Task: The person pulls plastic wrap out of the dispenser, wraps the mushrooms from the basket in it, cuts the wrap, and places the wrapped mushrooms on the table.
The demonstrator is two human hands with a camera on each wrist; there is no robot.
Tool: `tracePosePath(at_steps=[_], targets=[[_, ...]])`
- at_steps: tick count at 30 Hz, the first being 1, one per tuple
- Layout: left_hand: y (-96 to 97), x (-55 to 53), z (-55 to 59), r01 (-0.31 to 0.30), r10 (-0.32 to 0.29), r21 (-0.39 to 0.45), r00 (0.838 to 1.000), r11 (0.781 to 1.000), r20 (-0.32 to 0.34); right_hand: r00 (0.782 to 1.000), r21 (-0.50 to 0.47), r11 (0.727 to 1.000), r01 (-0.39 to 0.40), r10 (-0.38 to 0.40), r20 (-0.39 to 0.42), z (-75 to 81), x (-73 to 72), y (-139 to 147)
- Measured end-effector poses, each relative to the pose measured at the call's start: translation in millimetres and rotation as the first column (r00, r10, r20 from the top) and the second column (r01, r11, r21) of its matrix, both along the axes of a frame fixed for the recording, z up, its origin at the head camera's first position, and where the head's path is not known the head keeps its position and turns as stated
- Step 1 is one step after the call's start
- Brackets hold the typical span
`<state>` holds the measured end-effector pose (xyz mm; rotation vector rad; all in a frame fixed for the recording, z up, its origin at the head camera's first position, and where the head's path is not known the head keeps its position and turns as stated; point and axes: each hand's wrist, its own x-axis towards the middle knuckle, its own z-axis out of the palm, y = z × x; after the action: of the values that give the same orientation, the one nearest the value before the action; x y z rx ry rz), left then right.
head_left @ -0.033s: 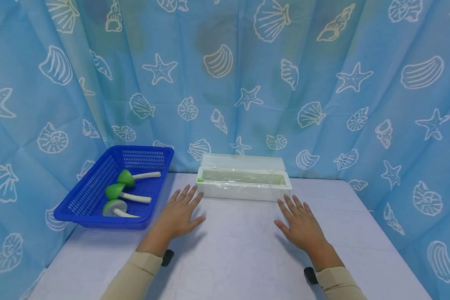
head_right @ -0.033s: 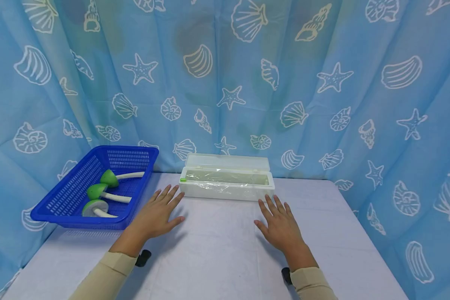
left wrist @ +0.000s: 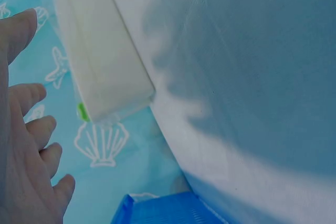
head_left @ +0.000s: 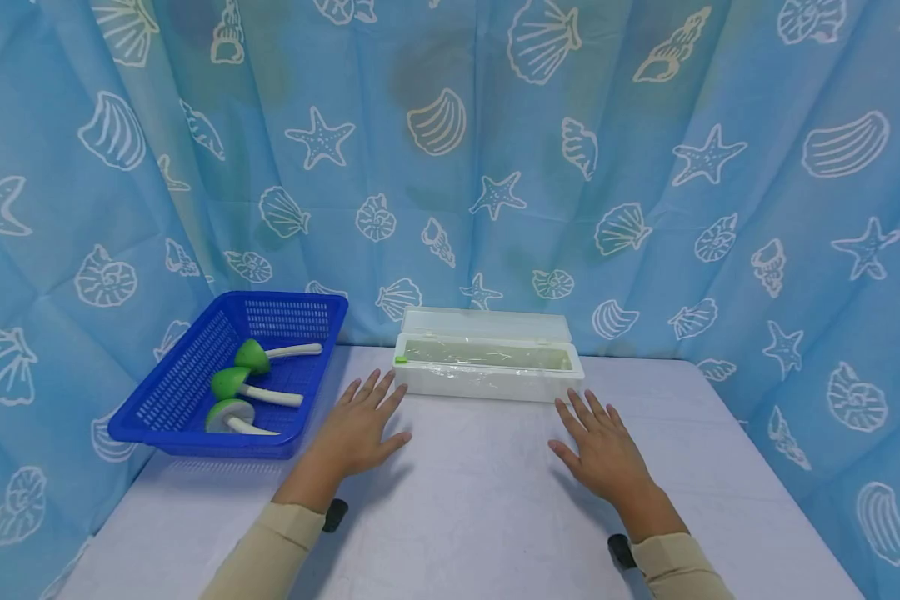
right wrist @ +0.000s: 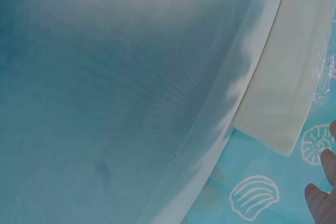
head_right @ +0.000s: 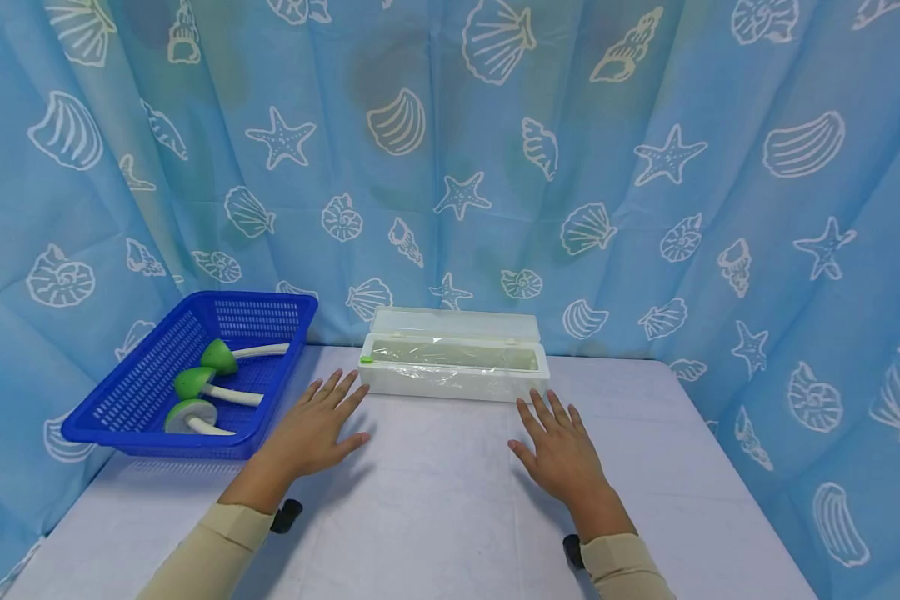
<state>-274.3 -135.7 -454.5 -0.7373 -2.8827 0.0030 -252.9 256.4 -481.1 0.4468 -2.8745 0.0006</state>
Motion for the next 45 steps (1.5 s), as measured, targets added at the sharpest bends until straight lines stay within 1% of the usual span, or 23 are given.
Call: tracePosePath(at_steps=[7, 11, 14, 16, 18, 21, 24, 27, 31, 33, 37, 41, 43, 45], targets=[[0.8, 1.1, 0.9, 0.026, -0.025, 0.033, 1.0, 0.999, -0.01, 1.0, -0.005, 1.0, -0.018, 0.018, -0.012, 2.0, 0.6, 2.6], [2.9, -0.8, 1.5, 0.019, -0.019, 0.008, 1.0, 1.0, -0.003, 1.0, -0.011, 1.0, -0.014, 0.014, -0.014, 6.1, 0.2, 4.7], [5.1, -2.6, 5.2, 0.037, -0.037, 0.002, 0.999, 0.999, -0.018, 1.0, -0.019, 1.0, -0.006, 0.006, -0.021, 7.0, -1.4, 6.9], [6.3, -3.3, 9.6, 0.059, -0.057, 0.016, 0.997, 0.998, -0.059, 0.998, -0.029, 1.0, -0.012, 0.01, -0.055, 6.7, -3.1, 7.8], [7.4, -4.3, 14.7, 0.084, -0.079, 0.036, 0.99, 0.996, -0.116, 0.994, -0.054, 0.998, -0.025, 0.019, -0.11, 7.0, -5.2, 8.0], [7.9, -5.9, 20.7, 0.098, -0.088, 0.044, 0.978, 0.994, -0.19, 0.978, -0.088, 0.994, -0.06, 0.04, -0.205, 8.4, -9.4, 6.8], [8.4, -8.9, 24.6, 0.101, -0.09, 0.039, 0.971, 0.994, -0.221, 0.962, -0.098, 0.992, -0.076, 0.047, -0.27, 11.4, -14.8, 5.0], [9.8, -13.4, 27.3, 0.1, -0.089, 0.036, 0.971, 0.994, -0.22, 0.957, -0.091, 0.993, -0.08, 0.051, -0.285, 14.5, -20.6, 3.5], [13.5, -23.2, 32.5, 0.117, -0.106, 0.038, 0.969, 0.992, -0.221, 0.957, -0.079, 0.992, -0.094, 0.068, -0.282, 16.5, -30.1, 0.9], [16.1, -30.0, 35.4, 0.133, -0.121, 0.04, 0.966, 0.99, -0.227, 0.956, -0.071, 0.992, -0.105, 0.081, -0.282, 16.2, -35.5, -1.0], [25.4, -47.8, 40.3, 0.152, -0.139, 0.041, 0.964, 0.988, -0.227, 0.963, -0.016, 0.993, -0.119, 0.111, -0.247, 15.4, -45.9, -1.7], [34.2, -67.2, 44.2, 0.145, -0.136, 0.032, 0.969, 0.989, -0.206, 0.97, 0.036, 0.992, -0.124, 0.129, -0.205, 14.3, -56.4, -3.8], [39.6, -76.3, 44.8, 0.141, -0.133, 0.029, 0.974, 0.99, -0.185, 0.97, 0.053, 0.992, -0.116, 0.124, -0.208, 13.1, -62.4, -3.2], [45.6, -84.3, 43.2, 0.142, -0.136, 0.025, 0.978, 0.99, -0.158, 0.964, 0.072, 0.991, -0.109, 0.123, -0.236, 11.5, -68.2, -0.8]])
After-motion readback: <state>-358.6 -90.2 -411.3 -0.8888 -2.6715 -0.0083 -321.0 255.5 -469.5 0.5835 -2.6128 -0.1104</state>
